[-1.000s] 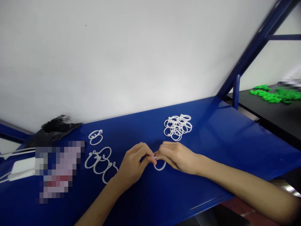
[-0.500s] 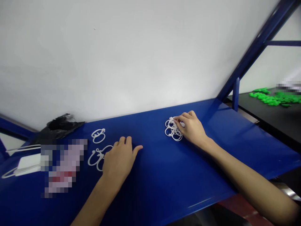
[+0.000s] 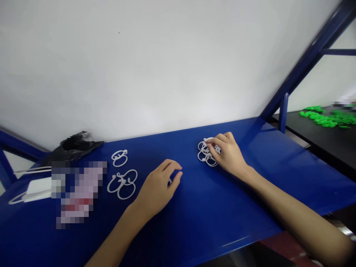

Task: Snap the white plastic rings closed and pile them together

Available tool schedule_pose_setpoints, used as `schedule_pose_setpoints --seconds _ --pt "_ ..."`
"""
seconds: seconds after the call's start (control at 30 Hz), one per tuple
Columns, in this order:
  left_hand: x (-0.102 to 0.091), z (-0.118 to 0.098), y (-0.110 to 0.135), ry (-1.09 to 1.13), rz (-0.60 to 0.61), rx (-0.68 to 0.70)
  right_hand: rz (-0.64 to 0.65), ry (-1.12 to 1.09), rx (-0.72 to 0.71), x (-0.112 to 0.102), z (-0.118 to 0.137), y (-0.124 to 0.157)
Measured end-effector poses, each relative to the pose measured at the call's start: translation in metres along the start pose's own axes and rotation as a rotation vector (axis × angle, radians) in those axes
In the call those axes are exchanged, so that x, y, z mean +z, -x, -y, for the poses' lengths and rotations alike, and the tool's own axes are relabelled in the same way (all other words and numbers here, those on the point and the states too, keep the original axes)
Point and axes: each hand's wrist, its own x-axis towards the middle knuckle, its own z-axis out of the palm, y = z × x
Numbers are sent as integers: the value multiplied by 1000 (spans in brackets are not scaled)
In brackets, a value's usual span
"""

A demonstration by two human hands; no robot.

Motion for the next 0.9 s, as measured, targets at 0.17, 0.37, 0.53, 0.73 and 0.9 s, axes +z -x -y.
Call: schedule_pose_setpoints --seconds 0.17,0.37,0.53,0.73,0.9 --pt "-10 3 -2 128 -136 23 81 -121 -118 0 15 5" --pt "4 18 -3 -98 -31 -62 197 -217 -202 3 31 12" --pt "18 21 -3 -265 81 -48 357 -276 -307 2 43 18" --pt "18 12 -2 -43 60 3 459 -279 -214 4 51 26" --pt "11 1 -3 187 38 -73 494 -334 -198 7 52 29"
